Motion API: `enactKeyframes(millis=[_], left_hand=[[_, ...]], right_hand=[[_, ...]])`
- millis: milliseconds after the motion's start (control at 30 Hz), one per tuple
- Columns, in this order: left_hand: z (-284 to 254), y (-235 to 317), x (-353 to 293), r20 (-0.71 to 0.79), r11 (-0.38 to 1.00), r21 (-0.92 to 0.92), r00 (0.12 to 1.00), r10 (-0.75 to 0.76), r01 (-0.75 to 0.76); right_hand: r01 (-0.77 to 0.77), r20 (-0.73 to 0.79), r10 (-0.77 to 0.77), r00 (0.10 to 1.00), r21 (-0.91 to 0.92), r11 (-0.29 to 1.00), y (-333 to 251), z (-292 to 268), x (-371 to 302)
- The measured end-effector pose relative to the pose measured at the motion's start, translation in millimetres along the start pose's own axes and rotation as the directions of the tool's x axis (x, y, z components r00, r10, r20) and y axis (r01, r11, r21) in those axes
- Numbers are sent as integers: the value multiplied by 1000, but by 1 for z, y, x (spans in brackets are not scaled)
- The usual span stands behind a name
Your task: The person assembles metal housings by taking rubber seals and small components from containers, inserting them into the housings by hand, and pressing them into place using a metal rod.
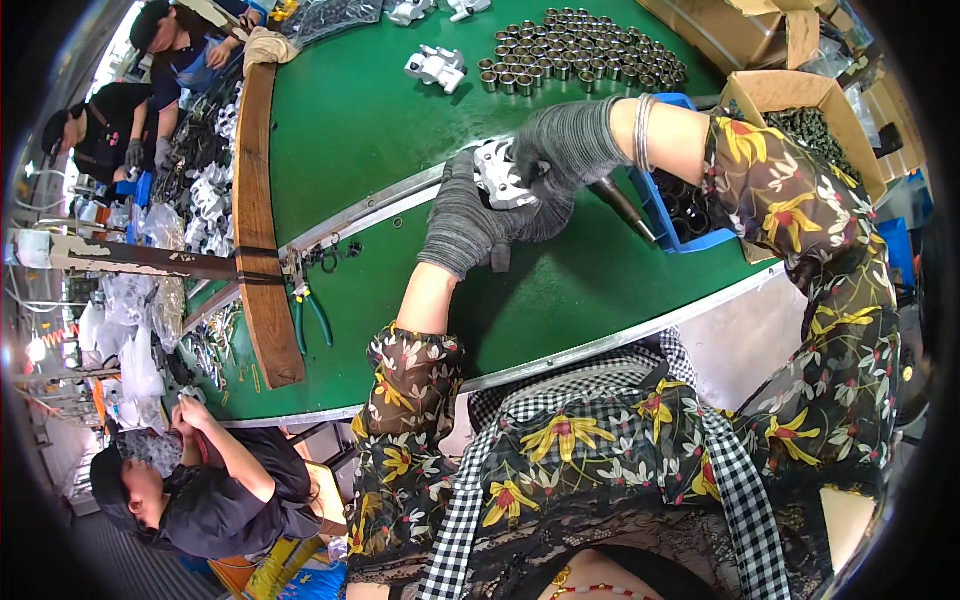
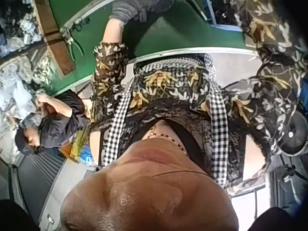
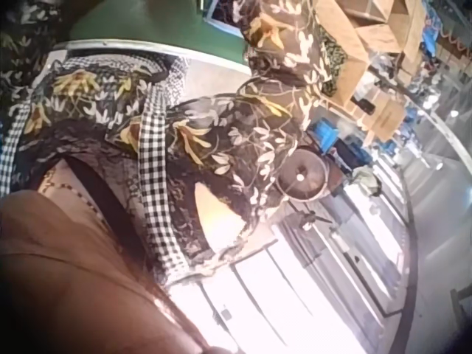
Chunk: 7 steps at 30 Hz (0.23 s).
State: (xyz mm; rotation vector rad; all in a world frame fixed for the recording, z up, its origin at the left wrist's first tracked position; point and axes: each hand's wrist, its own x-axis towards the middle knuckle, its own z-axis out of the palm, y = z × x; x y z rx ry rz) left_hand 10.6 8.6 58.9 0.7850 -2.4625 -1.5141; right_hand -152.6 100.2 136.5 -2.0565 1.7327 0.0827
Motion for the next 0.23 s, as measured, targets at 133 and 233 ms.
enactKeyframes(millis=[133, 233], left_hand=[[-3, 8, -5, 20, 999, 7, 998, -52, 52], [3, 1, 1, 31, 998, 44, 998, -50, 49]], right_hand=[[-107, 31, 118, 993, -236, 966, -29, -7, -4], [-88, -54, 72, 996, -438, 895, -33, 3, -4]])
